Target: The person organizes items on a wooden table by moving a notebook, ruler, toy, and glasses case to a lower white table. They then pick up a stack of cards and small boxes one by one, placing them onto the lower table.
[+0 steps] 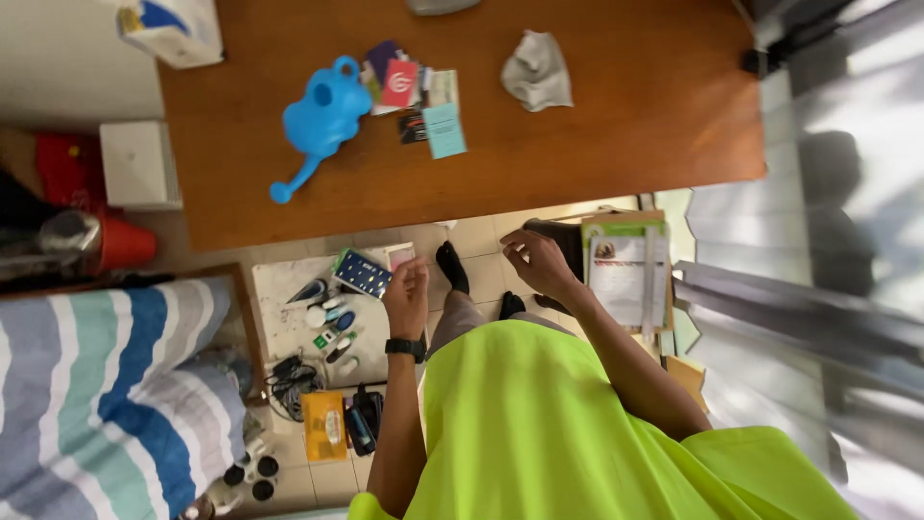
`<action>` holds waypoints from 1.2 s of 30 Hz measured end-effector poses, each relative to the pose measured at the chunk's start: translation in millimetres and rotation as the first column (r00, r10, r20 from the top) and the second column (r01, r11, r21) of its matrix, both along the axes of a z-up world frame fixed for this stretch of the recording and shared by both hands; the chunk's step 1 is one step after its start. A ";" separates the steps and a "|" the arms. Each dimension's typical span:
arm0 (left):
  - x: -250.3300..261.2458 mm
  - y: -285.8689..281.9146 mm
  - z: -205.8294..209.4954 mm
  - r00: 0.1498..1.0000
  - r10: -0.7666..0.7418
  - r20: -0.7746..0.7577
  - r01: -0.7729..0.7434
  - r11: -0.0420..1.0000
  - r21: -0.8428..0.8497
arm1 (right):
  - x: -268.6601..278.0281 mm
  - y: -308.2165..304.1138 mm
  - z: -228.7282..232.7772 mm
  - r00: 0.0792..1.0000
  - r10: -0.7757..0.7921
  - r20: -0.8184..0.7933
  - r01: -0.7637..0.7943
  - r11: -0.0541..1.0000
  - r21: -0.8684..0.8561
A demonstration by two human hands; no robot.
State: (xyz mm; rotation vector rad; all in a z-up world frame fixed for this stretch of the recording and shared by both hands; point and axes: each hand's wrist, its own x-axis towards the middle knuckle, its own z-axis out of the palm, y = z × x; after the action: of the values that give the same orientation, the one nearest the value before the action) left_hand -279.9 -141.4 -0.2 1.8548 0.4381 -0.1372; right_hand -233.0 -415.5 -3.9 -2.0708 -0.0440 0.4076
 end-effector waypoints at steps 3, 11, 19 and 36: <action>31.3 42.9 -0.5 0.965 0.173 0.197 -0.186 0.981 0.049 | 40.9 43.5 3.7 1.000 0.018 0.003 -0.018 1.000 -0.007; 151.3 156.8 4.8 0.898 0.215 0.384 -0.289 0.946 0.146 | 156.1 169.9 1.9 0.998 0.057 -0.033 -0.056 0.998 0.036; 265.9 204.5 2.9 0.940 0.104 0.324 -0.176 0.964 0.200 | 225.2 245.8 -21.2 0.965 -0.174 -0.194 0.196 0.976 0.100; 318.9 194.6 -18.6 0.980 -0.164 -0.111 0.158 0.986 -0.058 | 235.3 305.3 -14.0 0.753 -0.205 -0.626 0.480 0.821 0.309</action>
State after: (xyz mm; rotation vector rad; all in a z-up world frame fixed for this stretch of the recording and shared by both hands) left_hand 39.0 53.2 -18.8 1.8390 0.3604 -0.3633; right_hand 2.3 -110.2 -18.0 -1.3761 0.5655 0.6915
